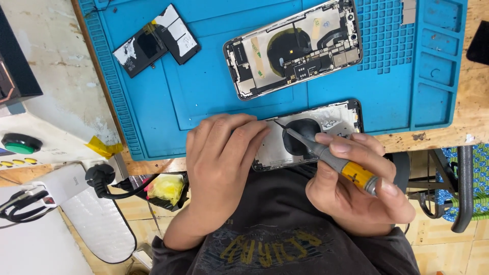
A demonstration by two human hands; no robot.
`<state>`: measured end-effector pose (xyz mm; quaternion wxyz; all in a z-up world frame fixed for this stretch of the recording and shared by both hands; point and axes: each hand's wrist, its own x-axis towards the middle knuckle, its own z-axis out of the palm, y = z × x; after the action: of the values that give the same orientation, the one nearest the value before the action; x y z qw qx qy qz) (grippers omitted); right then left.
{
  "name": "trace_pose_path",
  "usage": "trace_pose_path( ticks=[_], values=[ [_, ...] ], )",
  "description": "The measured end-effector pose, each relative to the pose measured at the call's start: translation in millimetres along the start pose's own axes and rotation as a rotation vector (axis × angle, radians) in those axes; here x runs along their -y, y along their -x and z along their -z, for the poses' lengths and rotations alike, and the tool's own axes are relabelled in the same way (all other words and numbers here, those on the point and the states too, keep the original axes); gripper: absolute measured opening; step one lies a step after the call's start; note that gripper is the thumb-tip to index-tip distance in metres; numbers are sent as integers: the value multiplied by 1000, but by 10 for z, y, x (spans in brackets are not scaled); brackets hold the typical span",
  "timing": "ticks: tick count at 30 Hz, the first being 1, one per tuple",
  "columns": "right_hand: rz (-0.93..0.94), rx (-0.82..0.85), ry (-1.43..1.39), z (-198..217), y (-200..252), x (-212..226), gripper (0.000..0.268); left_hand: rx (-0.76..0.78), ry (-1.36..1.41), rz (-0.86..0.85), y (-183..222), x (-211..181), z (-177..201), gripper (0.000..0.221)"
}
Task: Disassembling internal components of a smartphone using a precision screwdriver on a repair mat.
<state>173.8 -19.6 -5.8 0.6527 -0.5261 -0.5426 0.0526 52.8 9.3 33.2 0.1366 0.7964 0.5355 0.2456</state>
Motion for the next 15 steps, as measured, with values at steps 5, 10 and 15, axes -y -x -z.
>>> trace_pose_path(
  ticks=[5,10,15],
  values=[
    [-35,-74,-41,-6,39,-10,40,32,7,-16,-3,16,-11,13],
    [-53,-90,-51,-25,28,-4,39,34,18,-22,-15,18,-23,12],
    [-36,-69,-52,4,34,-40,41,72,60,-17,-33,24,-32,13]
  ],
)
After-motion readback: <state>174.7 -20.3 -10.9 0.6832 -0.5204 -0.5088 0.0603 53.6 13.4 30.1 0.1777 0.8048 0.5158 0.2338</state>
